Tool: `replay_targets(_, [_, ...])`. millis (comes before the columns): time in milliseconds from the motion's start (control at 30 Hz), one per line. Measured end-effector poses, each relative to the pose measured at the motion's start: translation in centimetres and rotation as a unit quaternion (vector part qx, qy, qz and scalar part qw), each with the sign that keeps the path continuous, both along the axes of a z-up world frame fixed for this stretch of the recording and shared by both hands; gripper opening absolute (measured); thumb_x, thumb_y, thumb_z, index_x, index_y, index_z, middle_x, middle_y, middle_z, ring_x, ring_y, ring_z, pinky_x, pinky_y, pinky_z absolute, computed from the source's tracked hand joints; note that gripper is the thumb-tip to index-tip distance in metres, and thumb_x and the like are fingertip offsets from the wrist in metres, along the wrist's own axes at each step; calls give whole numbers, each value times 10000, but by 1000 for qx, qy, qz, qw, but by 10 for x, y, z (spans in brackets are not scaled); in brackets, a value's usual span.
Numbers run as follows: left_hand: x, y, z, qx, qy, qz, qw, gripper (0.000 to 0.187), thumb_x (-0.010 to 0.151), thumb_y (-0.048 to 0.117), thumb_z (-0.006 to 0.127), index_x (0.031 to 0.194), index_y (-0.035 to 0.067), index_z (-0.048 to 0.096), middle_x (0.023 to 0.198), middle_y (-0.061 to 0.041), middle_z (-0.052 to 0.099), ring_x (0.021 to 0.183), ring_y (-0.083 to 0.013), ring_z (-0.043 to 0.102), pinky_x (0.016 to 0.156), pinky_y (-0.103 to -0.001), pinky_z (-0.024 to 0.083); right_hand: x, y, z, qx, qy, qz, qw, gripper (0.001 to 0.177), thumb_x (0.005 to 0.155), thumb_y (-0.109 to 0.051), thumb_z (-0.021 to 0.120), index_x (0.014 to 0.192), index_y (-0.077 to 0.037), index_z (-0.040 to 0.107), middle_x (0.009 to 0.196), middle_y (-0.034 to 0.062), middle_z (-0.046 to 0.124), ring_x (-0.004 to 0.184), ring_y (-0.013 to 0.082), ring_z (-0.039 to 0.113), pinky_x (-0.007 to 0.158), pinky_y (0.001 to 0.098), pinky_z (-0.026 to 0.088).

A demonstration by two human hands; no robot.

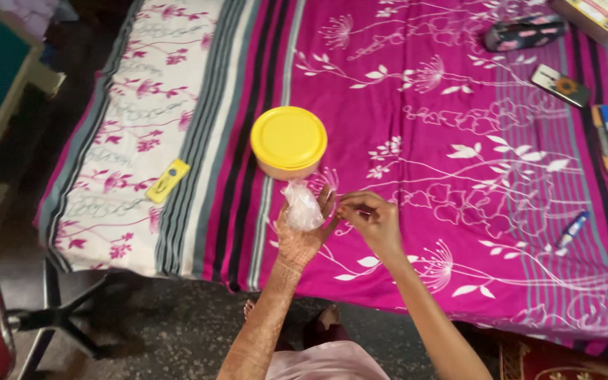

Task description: The person picks up a box and a container of cream from a bed, carries them to a desk, and places them there. The person then picks up two organizers filled with pens and cosmetics from the bed, moves them to the desk, and rearranges several items on the desk, including a tube of cream and a small box. Finally, the person picks up a handheld steamer, wraps its cord, and places it in a lower shelf.

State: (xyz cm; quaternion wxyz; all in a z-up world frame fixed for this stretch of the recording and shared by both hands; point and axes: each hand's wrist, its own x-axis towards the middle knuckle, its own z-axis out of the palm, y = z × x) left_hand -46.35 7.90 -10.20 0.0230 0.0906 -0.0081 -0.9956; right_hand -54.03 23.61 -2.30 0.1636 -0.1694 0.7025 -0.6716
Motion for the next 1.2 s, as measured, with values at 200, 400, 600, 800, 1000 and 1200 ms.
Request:
replay_targets(200, [22, -26, 20, 56, 31, 85, 994, 628, 859, 537, 691, 1375, 200, 571, 1515, -178, 518, 1366, -322, 474, 1159, -522, 390, 36, -62, 48, 68, 201, 39, 977, 181, 863, 27, 736, 1036, -7, 776, 1151, 146, 727, 968, 193, 757, 801, 281, 622])
replay_targets(400, [49, -55, 27, 155, 56, 169, 972, 473, 976, 443, 594, 1247, 56, 622, 1502, -187, 554, 1409, -341, 531, 1162, -435, 419, 63, -106, 37, 109, 282, 64, 951, 182, 863, 38, 735, 1037, -7, 768, 1147, 145, 720, 927, 210, 769, 767, 271, 622])
replay_targets(600, [71, -82, 15, 31, 117, 277, 953, 526, 1039, 484, 553, 1226, 0, 638, 1216, -147, 670, 1270, -312, 570, 1179, -453, 466, 112, -143, 40, 135, 351, 117, 919, 212, 812, 35, 743, 1020, 70, 716, 1103, 204, 725, 918, 344, 742, 756, 378, 622])
replay_targets(800, [104, -110, 3, 4, 135, 286, 949, 480, 1077, 450, 568, 1239, 2, 624, 1152, -156, 671, 1141, -297, 607, 1111, -427, 520, 132, -166, 49, 136, 265, 180, 938, 280, 796, 3, 744, 1068, 56, 709, 1052, 199, 743, 850, 292, 773, 717, 356, 629])
replay_targets(1000, [131, -143, 4, 190, 121, 262, 939, 410, 987, 339, 681, 1197, -4, 601, 1077, -138, 619, 1025, -255, 590, 943, -360, 534, 118, -178, 18, 118, 202, 163, 958, 172, 870, -41, 729, 1034, -1, 768, 998, 119, 776, 787, 162, 761, 581, 273, 618])
replay_targets(1200, [177, -175, -2, 130, 87, 270, 950, 439, 895, 268, 698, 1176, -40, 560, 1018, -112, 576, 943, -217, 529, 879, -333, 493, 66, -195, -64, 110, 53, 210, 970, 152, 939, -111, 713, 1007, 10, 776, 815, 118, 772, 742, 135, 733, 625, 240, 574])
